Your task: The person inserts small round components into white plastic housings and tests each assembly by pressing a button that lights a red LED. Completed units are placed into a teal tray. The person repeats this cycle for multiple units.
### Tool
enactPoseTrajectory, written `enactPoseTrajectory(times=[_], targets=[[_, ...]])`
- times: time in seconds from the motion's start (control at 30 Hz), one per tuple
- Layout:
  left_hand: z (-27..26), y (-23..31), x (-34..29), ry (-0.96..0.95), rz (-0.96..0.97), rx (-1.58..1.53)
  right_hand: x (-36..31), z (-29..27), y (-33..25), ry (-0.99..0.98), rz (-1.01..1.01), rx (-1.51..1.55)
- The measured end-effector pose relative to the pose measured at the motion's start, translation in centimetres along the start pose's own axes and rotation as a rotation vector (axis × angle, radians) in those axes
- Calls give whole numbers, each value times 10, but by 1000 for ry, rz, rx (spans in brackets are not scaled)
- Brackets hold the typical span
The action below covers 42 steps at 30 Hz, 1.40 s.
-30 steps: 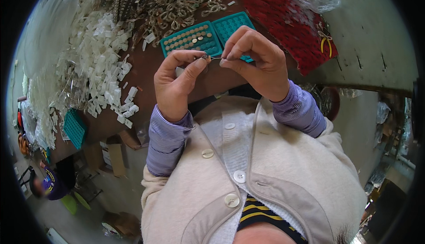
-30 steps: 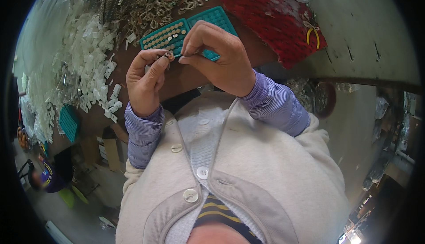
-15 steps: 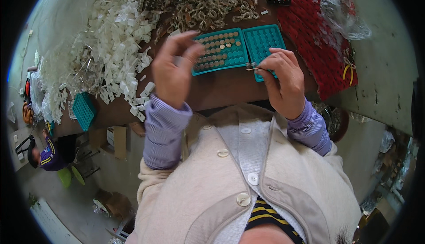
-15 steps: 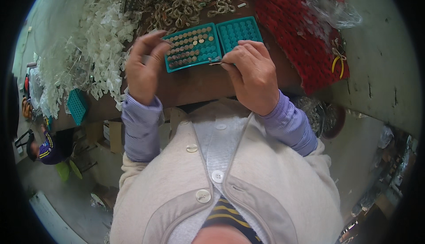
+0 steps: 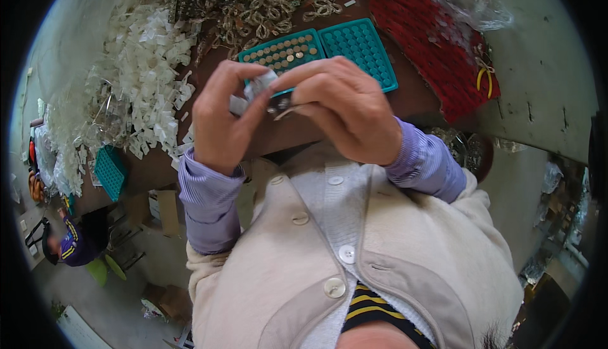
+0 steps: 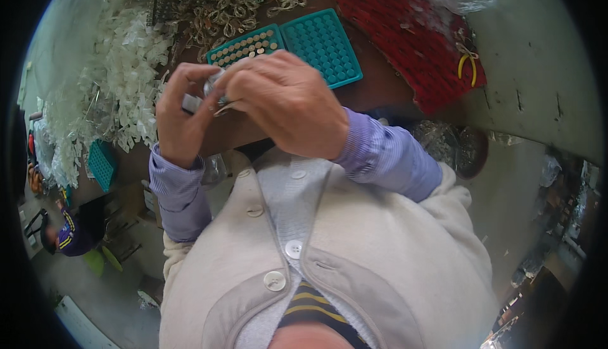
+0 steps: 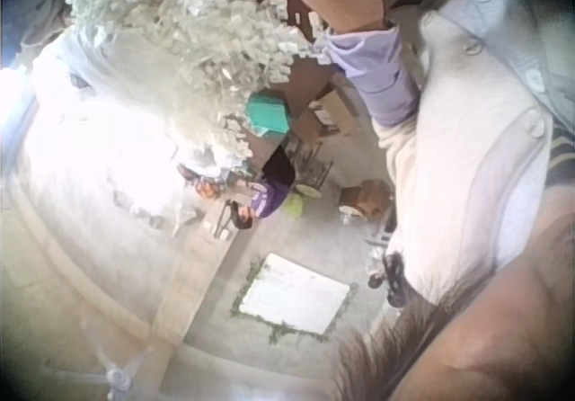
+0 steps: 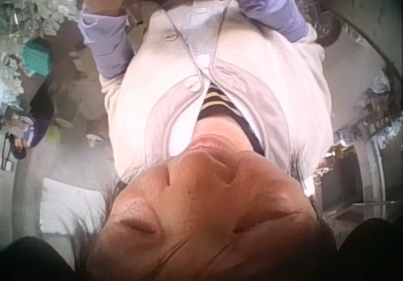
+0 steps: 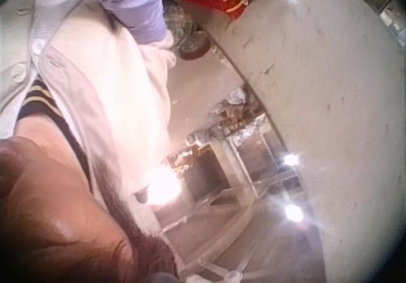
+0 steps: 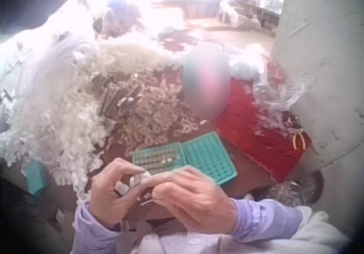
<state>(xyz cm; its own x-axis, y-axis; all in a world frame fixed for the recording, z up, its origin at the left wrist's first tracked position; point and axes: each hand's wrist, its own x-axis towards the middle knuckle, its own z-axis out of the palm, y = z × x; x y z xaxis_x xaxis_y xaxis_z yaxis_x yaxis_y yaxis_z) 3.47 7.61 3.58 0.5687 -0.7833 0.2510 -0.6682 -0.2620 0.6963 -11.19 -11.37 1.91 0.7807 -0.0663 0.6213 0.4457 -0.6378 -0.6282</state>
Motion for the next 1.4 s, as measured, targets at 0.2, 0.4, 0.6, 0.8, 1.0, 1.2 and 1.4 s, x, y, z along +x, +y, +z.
enactPoseTrajectory(times=[0.2,0.4,0.6,0.8,1.0,1.2,1.4], targets=[[12,22,-32,182,-110,-561,2,32,-17,170,95,229],[44,19,-54,331,-310,-882,-10,40,-31,251,473,552],[38,8,-58,335,-223,-736,-11,31,-33,137,482,428],[26,-2,-54,238,20,-456,-9,25,-43,-124,555,389],[1,-18,-48,-31,46,-568,4,16,-35,-365,377,284],[10,-16,-44,-109,-9,-694,0,9,-37,-346,512,416],[17,5,-43,-94,91,-324,-15,0,-34,-294,154,-44]])
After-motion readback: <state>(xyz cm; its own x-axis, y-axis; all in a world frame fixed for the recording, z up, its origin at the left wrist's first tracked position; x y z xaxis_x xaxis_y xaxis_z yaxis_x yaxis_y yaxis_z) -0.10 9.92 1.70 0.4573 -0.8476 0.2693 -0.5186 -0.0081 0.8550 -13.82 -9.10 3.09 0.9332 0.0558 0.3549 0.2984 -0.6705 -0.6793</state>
